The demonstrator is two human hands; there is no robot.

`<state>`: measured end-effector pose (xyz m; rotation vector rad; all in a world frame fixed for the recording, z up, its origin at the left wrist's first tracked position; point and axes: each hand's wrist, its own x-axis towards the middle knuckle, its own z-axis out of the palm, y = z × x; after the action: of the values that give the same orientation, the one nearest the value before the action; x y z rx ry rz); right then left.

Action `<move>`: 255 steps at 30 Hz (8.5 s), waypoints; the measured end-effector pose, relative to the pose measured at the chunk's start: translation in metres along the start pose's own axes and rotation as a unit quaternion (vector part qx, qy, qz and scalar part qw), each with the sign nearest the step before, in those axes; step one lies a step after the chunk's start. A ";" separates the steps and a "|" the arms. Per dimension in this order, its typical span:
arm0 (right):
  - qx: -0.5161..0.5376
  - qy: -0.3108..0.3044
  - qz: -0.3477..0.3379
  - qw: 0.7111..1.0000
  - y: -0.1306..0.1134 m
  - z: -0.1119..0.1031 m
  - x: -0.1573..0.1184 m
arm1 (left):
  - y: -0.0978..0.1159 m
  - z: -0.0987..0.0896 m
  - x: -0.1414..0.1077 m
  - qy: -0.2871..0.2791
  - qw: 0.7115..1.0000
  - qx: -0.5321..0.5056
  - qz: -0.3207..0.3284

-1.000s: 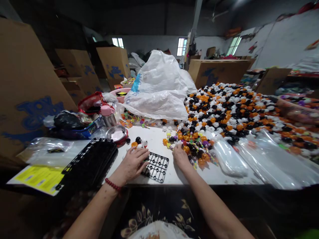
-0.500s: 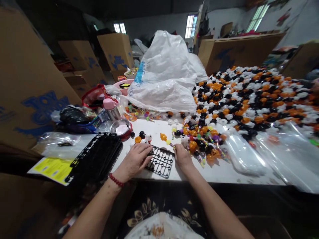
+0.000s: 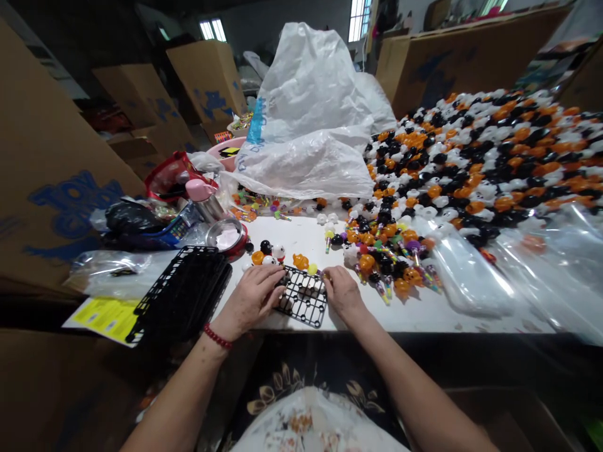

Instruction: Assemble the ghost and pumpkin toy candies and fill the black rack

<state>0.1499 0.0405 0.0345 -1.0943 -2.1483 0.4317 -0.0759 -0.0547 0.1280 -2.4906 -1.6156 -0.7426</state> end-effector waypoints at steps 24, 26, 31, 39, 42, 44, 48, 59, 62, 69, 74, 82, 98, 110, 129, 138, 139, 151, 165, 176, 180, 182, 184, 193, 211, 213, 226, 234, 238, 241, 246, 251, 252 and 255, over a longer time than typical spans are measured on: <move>0.258 -0.169 0.152 0.939 -0.037 0.025 0.029 | -0.006 -0.003 0.000 -0.004 0.997 -0.062 -0.039; 0.258 -0.169 0.155 0.939 -0.036 0.025 0.029 | -0.006 -0.003 -0.001 -0.009 0.996 -0.077 -0.047; 0.263 -0.144 0.141 0.944 -0.035 0.014 0.023 | -0.008 -0.005 -0.004 0.006 0.992 -0.100 -0.073; 0.087 -0.080 -0.011 0.993 -0.015 -0.019 0.005 | -0.011 -0.012 -0.006 0.069 0.985 -0.113 -0.112; -0.003 -0.080 -0.055 0.995 -0.013 -0.032 0.005 | -0.012 -0.011 -0.007 0.062 0.989 -0.100 -0.092; -0.025 -0.092 -0.072 0.993 -0.018 -0.038 0.009 | -0.012 -0.010 -0.006 0.050 0.992 -0.092 -0.073; -0.003 -0.132 -0.060 0.989 -0.036 -0.042 0.030 | -0.014 -0.009 -0.001 0.022 0.995 -0.089 -0.035; 0.110 -0.222 0.035 0.968 -0.071 -0.011 0.094 | -0.019 -0.002 0.001 -0.014 0.995 -0.097 -0.014; 0.119 -0.214 0.030 0.969 -0.076 -0.005 0.090 | -0.017 -0.002 0.001 -0.020 0.995 -0.097 -0.019; 0.174 -0.178 0.019 0.968 -0.077 -0.002 0.077 | -0.014 -0.003 0.003 -0.012 0.995 -0.098 -0.020; 0.191 -0.178 0.007 0.965 -0.076 0.002 0.074 | -0.013 -0.001 0.005 -0.005 0.996 -0.091 -0.020; 0.202 -0.183 0.000 0.962 -0.085 0.000 0.070 | -0.005 -0.007 0.008 0.001 1.000 0.021 -0.004; -0.038 -0.119 0.098 0.987 -0.030 0.004 0.090 | -0.003 0.004 0.017 -0.044 0.994 0.071 -0.071; -0.157 -0.125 0.173 0.964 0.018 0.020 0.101 | -0.006 0.002 0.013 -0.085 0.995 0.027 -0.050; 0.075 -0.080 0.041 0.993 -0.022 0.020 0.034 | -0.010 0.006 0.008 -0.069 0.994 0.032 -0.075; 0.249 -0.153 0.157 0.943 -0.031 0.044 0.039 | -0.011 0.005 0.010 -0.070 0.994 0.029 -0.081; 0.255 -0.164 0.161 0.939 -0.033 0.047 0.041 | -0.011 0.004 0.011 -0.073 0.994 0.029 -0.082; 0.164 -0.209 0.051 0.963 -0.042 0.052 0.060 | -0.013 0.002 0.011 -0.088 0.992 0.037 -0.077; 0.060 -0.235 0.006 0.970 -0.047 0.056 0.056 | -0.012 0.003 0.014 -0.110 0.989 0.079 -0.052; 0.019 -0.030 -0.009 0.999 -0.010 -0.025 0.036 | -0.009 -0.001 0.025 -0.102 0.987 0.125 0.022; -0.200 0.059 0.055 0.977 0.035 -0.084 0.027 | -0.014 0.001 0.028 -0.116 0.988 0.097 0.034; -0.254 0.035 0.070 0.964 0.051 -0.097 0.024 | -0.017 0.003 0.028 -0.113 0.989 0.087 0.032; -0.276 -0.004 0.069 0.959 0.060 -0.099 0.022 | -0.019 0.003 0.027 -0.110 0.990 0.077 0.031; -0.311 -0.031 0.071 0.947 0.063 -0.080 0.026 | -0.015 -0.002 0.030 -0.123 0.990 0.062 0.018; 0.050 -0.154 -0.023 0.987 -0.036 -0.020 0.091 | -0.017 -0.006 0.034 -0.110 0.993 -0.018 -0.025; 0.053 -0.184 -0.029 0.981 -0.042 -0.014 0.099 | -0.017 -0.006 0.034 -0.112 0.993 -0.024 -0.027; 0.102 -0.201 0.000 0.974 -0.068 0.010 0.092 | -0.019 -0.004 0.035 -0.109 0.993 -0.021 -0.030; 0.066 -0.072 0.004 0.995 -0.019 -0.030 0.065 | -0.025 0.000 0.037 -0.102 0.994 -0.002 -0.030; -0.175 0.034 0.082 0.981 0.044 -0.083 0.049 | -0.027 0.001 0.035 -0.100 0.995 -0.002 -0.025; -0.293 0.018 0.108 0.950 0.078 -0.104 0.044 | -0.028 0.002 0.035 -0.094 0.995 -0.002 -0.031; -0.320 -0.015 0.089 0.943 0.091 -0.096 0.042 | -0.025 0.000 0.036 -0.101 0.994 0.009 -0.032; -0.231 0.055 0.054 0.970 0.068 -0.077 0.036 | -0.023 -0.002 0.035 -0.106 0.994 0.015 -0.024; -0.212 0.056 0.045 0.975 0.062 -0.074 0.035 | -0.023 -0.001 0.035 -0.103 0.994 0.015 -0.024; -0.169 0.047 0.028 0.984 0.044 -0.065 0.031 | -0.026 0.001 0.034 -0.098 0.995 0.016 -0.024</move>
<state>0.2078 0.0907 0.0694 -1.3350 -2.1593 0.0357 -0.0870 -0.0148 0.1375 -2.5808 -1.7378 -0.4863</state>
